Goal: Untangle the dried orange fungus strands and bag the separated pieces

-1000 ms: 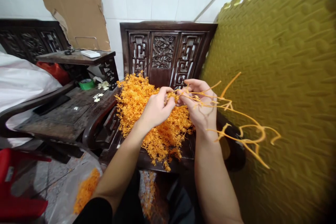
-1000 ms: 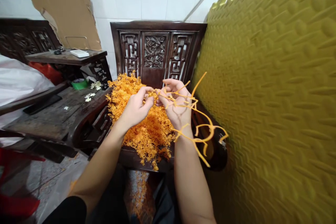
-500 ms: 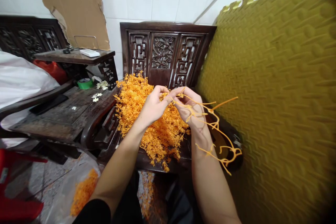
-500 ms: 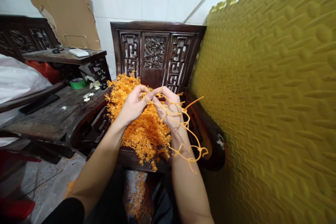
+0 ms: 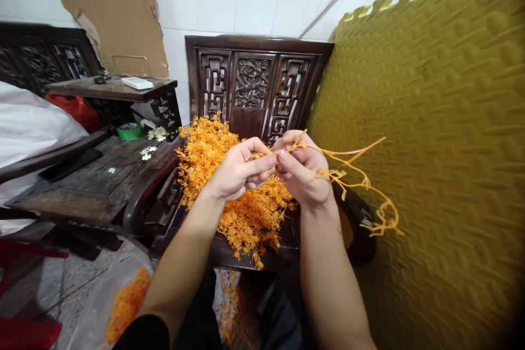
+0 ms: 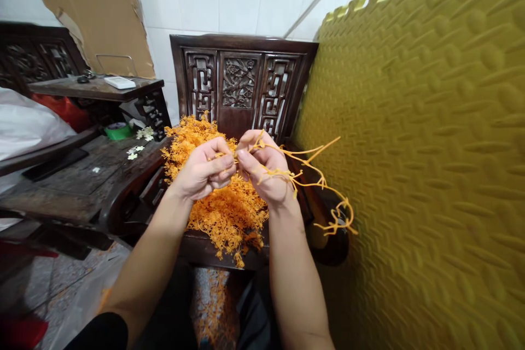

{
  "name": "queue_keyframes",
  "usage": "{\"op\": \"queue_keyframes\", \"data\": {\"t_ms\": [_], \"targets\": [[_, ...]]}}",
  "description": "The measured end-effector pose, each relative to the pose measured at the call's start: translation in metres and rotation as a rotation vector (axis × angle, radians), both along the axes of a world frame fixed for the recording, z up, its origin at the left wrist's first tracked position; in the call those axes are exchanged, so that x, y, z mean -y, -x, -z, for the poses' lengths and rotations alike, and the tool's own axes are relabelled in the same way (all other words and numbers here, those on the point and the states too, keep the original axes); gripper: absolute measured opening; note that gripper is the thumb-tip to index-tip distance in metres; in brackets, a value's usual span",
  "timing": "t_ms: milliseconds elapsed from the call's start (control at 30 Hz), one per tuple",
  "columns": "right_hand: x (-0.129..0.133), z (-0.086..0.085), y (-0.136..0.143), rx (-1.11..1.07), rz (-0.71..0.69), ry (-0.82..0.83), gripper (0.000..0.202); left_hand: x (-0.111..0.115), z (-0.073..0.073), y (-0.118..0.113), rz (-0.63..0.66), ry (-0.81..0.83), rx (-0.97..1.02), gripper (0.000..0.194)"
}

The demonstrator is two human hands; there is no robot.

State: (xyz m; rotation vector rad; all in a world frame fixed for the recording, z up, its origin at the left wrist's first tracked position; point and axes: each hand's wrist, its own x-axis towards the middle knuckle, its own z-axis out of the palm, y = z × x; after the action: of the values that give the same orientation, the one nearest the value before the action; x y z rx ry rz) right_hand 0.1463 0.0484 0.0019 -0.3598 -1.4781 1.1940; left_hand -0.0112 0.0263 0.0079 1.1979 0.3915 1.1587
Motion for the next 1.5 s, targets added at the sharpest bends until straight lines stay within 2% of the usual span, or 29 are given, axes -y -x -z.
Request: {"op": "queue_keyframes", "data": {"t_ms": [100, 233, 400, 533, 633, 733, 833, 933, 1067, 1167, 1233, 1367, 1433, 1500], "targets": [[0.002, -0.007, 0.001, -0.138, -0.046, -0.017, 0.038, -0.002, -0.001, -0.001, 0.039, 0.025, 0.157, 0.051], [-0.001, -0.012, -0.006, -0.197, 0.043, -0.085, 0.031, -0.007, -0.002, 0.008, 0.007, 0.033, 0.277, 0.045], [-0.008, -0.008, -0.008, -0.192, 0.099, 0.013, 0.032, -0.009, -0.001, 0.009, 0.029, 0.064, 0.192, 0.029], [-0.011, -0.004, -0.006, -0.164, 0.174, 0.007, 0.034, -0.011, -0.001, 0.008, -0.038, 0.110, 0.150, 0.023], [-0.012, -0.003, -0.005, -0.149, 0.254, -0.006, 0.034, -0.012, -0.002, 0.007, -0.131, 0.111, 0.075, 0.019], [-0.012, -0.002, -0.004, -0.146, 0.269, 0.003, 0.037, -0.010, 0.000, 0.001, -0.270, 0.079, -0.048, 0.031], [-0.012, 0.000, -0.003, -0.158, 0.214, 0.027, 0.041, -0.008, 0.003, -0.007, -0.295, 0.060, -0.152, 0.045], [-0.011, 0.001, -0.001, -0.159, 0.142, 0.003, 0.043, -0.010, 0.007, -0.011, -0.316, 0.043, -0.228, 0.049], [-0.006, -0.001, -0.002, -0.039, 0.084, 0.023, 0.055, -0.013, 0.010, -0.011, -0.523, -0.112, -0.250, 0.048], [-0.001, -0.002, -0.002, 0.088, 0.127, 0.068, 0.040, -0.012, 0.009, -0.012, -0.690, -0.280, -0.313, 0.043], [0.001, -0.002, 0.000, 0.118, 0.163, 0.047, 0.028, -0.011, 0.010, -0.015, -0.773, -0.327, -0.349, 0.042], [0.009, -0.003, 0.004, 0.079, 0.108, 0.017, 0.029, -0.023, 0.017, -0.012, -0.880, -0.259, -0.286, 0.042], [0.016, -0.008, 0.001, 0.020, 0.040, 0.021, 0.030, -0.035, 0.019, -0.002, -0.966, -0.136, -0.129, 0.042], [0.023, -0.014, -0.005, -0.044, 0.054, -0.016, 0.027, -0.045, 0.018, 0.012, -0.995, 0.004, 0.039, 0.044]]}}
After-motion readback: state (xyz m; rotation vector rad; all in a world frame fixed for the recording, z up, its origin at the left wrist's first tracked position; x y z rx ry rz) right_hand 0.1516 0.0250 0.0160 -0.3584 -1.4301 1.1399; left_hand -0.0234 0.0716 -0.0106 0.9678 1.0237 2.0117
